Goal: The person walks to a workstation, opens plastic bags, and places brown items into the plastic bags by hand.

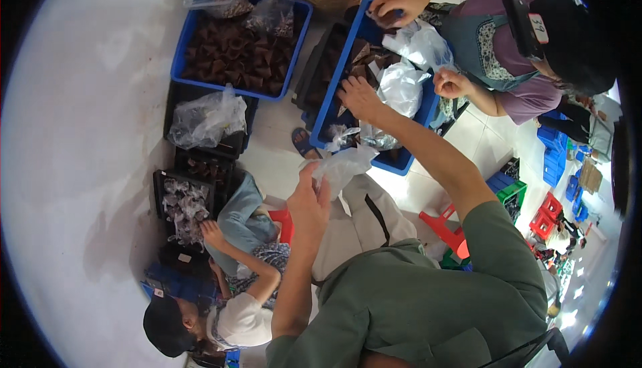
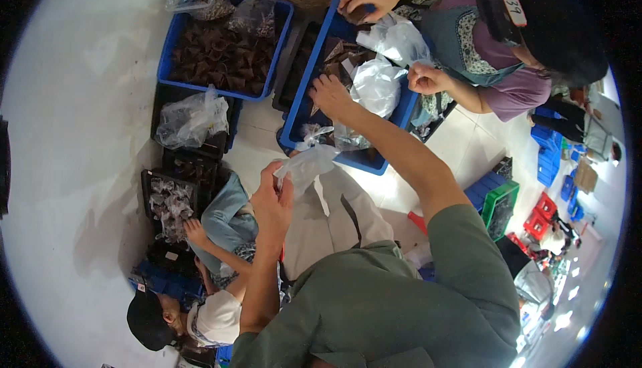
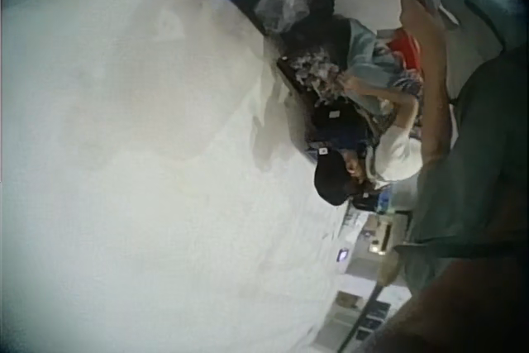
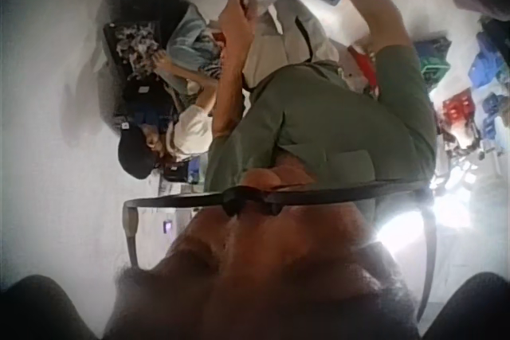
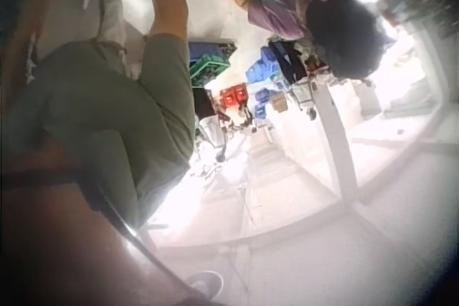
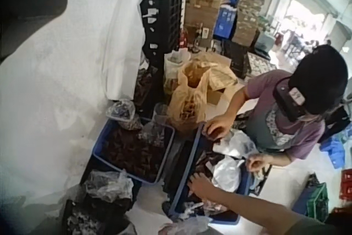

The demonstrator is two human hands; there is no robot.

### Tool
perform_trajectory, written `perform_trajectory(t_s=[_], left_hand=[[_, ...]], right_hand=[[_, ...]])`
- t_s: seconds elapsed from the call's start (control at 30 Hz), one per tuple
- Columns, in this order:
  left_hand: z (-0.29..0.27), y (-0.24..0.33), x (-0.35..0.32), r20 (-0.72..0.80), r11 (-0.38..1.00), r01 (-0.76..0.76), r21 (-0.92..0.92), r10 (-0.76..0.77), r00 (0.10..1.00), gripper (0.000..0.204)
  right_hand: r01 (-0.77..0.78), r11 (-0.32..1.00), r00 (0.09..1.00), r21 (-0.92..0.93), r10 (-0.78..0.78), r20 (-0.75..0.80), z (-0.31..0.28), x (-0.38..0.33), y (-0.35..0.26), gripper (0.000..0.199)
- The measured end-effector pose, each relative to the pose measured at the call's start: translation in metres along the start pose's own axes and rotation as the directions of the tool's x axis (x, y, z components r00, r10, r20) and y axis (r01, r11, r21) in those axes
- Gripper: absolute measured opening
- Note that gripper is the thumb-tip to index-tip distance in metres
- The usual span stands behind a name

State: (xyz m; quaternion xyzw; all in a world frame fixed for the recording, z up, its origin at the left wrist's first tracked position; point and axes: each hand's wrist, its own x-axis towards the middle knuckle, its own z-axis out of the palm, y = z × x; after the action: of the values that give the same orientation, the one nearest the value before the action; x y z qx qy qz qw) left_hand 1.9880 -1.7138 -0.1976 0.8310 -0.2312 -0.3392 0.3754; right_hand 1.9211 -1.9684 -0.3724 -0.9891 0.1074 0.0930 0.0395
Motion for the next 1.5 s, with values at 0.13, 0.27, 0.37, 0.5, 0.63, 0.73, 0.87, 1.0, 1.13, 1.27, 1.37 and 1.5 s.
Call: perform_trajectory(t_s=[0.13,0.27,0.37,0.5,0.63,0.73,0.87,1.0,1.13,1.27,1.37,1.5], left_hand=[[0.004,0.003,0.004,-0.003,1.0,-0.011,-0.02,0.011,1.0,0.035],[0.005,0.007,0.007,0.04,0.999,0.029,0.025,-0.03,0.999,0.036],[0.012,0.014,0.01,0.05,0.997,0.005,0.071,-0.008,0.999,0.036],[0.03,0.018,0.015,-0.004,0.987,-0.114,0.109,0.115,0.993,0.033],[0.048,0.039,0.013,-0.031,0.977,-0.191,0.101,0.195,0.98,0.032],[0.06,0.044,0.009,-0.086,0.959,-0.265,0.106,0.274,0.958,0.032],[0.072,0.036,0.003,-0.116,0.869,-0.464,0.174,0.486,0.866,0.033],[0.076,0.023,-0.001,-0.014,0.866,-0.472,0.165,0.48,0.877,0.034],[0.077,0.011,-0.002,-0.025,0.868,-0.484,0.113,0.489,0.872,0.035],[0.074,0.004,-0.004,-0.018,0.862,-0.5,0.078,0.503,0.864,0.039],[0.074,0.0,-0.008,-0.034,0.874,-0.482,0.062,0.484,0.874,0.042],[0.073,-0.006,-0.008,-0.055,0.887,-0.461,0.039,0.462,0.885,0.044]], right_hand=[[-0.05,0.996,0.997,0.074,0.053,-0.047,-0.031,-0.015,0.011,0.031],[-0.167,0.704,0.904,0.691,0.389,-0.178,-0.078,-0.043,0.015,0.056],[-0.32,0.447,0.86,0.836,0.508,0.057,-0.135,-0.072,0.018,0.061],[-0.299,-0.015,0.842,0.954,0.466,0.271,-0.189,-0.122,-0.006,0.061],[-0.349,-0.143,0.846,0.926,0.377,0.377,-0.196,-0.163,-0.053,0.066],[-0.486,-0.064,0.777,0.872,0.425,0.464,-0.184,-0.168,-0.062,0.07],[-0.454,-0.162,0.733,0.876,0.491,0.471,-0.156,-0.175,-0.071,0.069],[-0.369,-0.458,0.754,0.809,0.362,0.549,-0.143,-0.179,-0.068,0.058],[-0.307,-0.475,0.797,0.824,0.345,0.496,-0.132,-0.181,-0.069,0.057],[-0.36,-0.459,0.743,0.812,0.386,0.547,-0.121,-0.182,-0.069,0.057],[-0.341,-0.333,0.77,0.879,0.438,0.465,-0.118,-0.18,-0.075,0.048],[-0.357,-0.362,0.746,0.861,0.444,0.497,-0.126,-0.18,-0.075,0.043]])
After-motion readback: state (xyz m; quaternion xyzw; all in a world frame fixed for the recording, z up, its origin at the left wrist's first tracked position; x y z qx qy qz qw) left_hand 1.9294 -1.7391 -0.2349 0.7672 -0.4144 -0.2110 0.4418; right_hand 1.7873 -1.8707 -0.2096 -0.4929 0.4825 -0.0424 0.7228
